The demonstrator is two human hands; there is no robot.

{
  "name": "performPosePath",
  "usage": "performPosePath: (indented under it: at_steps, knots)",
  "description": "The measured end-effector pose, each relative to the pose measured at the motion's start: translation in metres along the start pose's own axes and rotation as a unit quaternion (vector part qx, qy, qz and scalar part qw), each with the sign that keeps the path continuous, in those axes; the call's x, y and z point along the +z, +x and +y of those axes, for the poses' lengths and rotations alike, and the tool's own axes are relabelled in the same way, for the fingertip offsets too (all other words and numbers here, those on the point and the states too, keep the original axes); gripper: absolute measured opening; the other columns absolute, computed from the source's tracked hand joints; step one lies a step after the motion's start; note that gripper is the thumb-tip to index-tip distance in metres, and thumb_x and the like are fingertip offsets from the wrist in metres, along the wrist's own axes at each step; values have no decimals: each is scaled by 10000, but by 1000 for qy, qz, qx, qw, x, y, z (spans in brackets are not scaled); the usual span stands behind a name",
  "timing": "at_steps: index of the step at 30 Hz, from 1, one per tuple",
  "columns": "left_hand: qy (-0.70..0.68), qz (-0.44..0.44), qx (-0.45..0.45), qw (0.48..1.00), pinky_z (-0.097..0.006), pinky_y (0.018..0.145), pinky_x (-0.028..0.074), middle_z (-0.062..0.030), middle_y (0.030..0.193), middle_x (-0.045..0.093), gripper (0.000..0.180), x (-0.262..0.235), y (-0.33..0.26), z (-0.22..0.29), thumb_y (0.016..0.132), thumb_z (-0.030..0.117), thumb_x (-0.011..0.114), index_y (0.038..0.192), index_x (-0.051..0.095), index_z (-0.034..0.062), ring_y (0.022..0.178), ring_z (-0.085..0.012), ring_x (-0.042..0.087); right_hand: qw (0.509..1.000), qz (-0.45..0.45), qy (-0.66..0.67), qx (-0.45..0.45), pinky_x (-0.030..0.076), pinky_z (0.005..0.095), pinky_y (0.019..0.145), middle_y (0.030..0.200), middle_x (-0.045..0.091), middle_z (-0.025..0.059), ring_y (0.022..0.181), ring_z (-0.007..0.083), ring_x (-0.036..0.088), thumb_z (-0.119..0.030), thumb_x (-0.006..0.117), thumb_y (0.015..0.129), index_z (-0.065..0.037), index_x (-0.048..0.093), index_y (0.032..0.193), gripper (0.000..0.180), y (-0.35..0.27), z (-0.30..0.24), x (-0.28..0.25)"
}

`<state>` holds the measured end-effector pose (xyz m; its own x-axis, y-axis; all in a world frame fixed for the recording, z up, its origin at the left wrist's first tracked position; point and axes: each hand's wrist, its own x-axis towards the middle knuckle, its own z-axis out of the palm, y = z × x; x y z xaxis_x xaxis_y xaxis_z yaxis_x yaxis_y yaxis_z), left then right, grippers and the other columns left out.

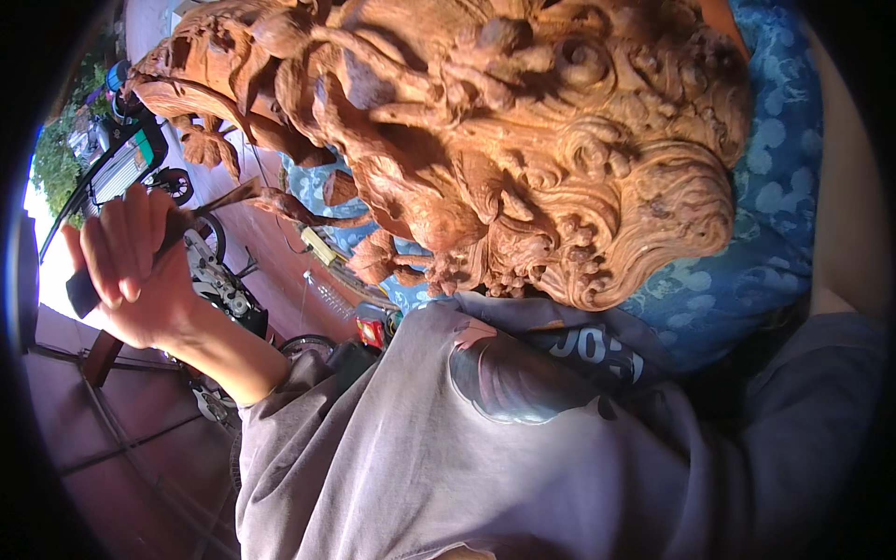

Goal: The person carves a large wooden sculpture using a rotary tool and a chisel with a mallet. They switch between tools to refine details and remove wood shavings, working on the intricate surface of the piece.

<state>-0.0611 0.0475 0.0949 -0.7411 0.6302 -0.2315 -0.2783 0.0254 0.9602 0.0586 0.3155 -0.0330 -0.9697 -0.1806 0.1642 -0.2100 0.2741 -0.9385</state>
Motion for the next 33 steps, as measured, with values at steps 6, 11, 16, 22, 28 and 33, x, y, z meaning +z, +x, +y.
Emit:
performPosePath:
  at_steps: [6, 11, 16, 22, 28, 33]
  knots:
    - [5, 67, -7, 998, -274, 531, 256, -1, 444, 352, 449, -8, 17, -47, 935, 248, 350, 498, 368, 149, 486, -118, 289, 994, -11, 88, 68, 439, 315, 928, 1148, 606, 130, 1067, 181, 575, -31, 676, 750, 56, 465, 1291, 587, -36, -15, 42]
    - [51, 69, 11, 996, -273, 497, 229, -2, 452, 341, 398, -15, 13, -60, 888, 273, 363, 515, 370, 135, 472, -120, 271, 988, -16, 136, 77, 439, 316, 930, 1151, 604, 131, 1071, 183, 573, -30, 678, 748, 56, 462, 1292, 592, -51, -15, 66]
    - [8, 63, 15, 998, -296, 471, 235, -54, 487, 332, 441, -23, 21, -79, 896, 320, 290, 553, 389, 61, 460, -155, 274, 984, -3, 142, 103, 438, 317, 932, 1155, 602, 133, 1076, 184, 571, -29, 680, 746, 56, 459, 1294, 597, -63, -16, 73]
    - [84, 107, 7, 991, -270, 485, 221, -14, 476, 323, 406, -17, 21, -83, 896, 342, 344, 562, 382, 113, 491, -133, 254, 983, -3, 149, 111, 438, 318, 935, 1160, 599, 135, 1080, 186, 570, -27, 682, 743, 56, 455, 1296, 603, -60, -20, 71]
    - [104, 167, 61, 979, -278, 464, 217, -22, 475, 307, 419, -7, 19, -93, 910, 319, 322, 559, 380, 97, 481, -138, 261, 984, 14, 142, 106, 437, 319, 937, 1164, 597, 137, 1085, 187, 568, -26, 684, 741, 56, 451, 1298, 609, -61, -14, 76]
    - [121, 207, 61, 969, -271, 456, 216, -28, 476, 308, 434, 0, 19, -97, 924, 304, 296, 559, 386, 86, 464, -143, 251, 983, 16, 145, 112, 437, 320, 939, 1168, 594, 138, 1089, 188, 566, -24, 686, 738, 56, 448, 1300, 615, -59, -20, 74]
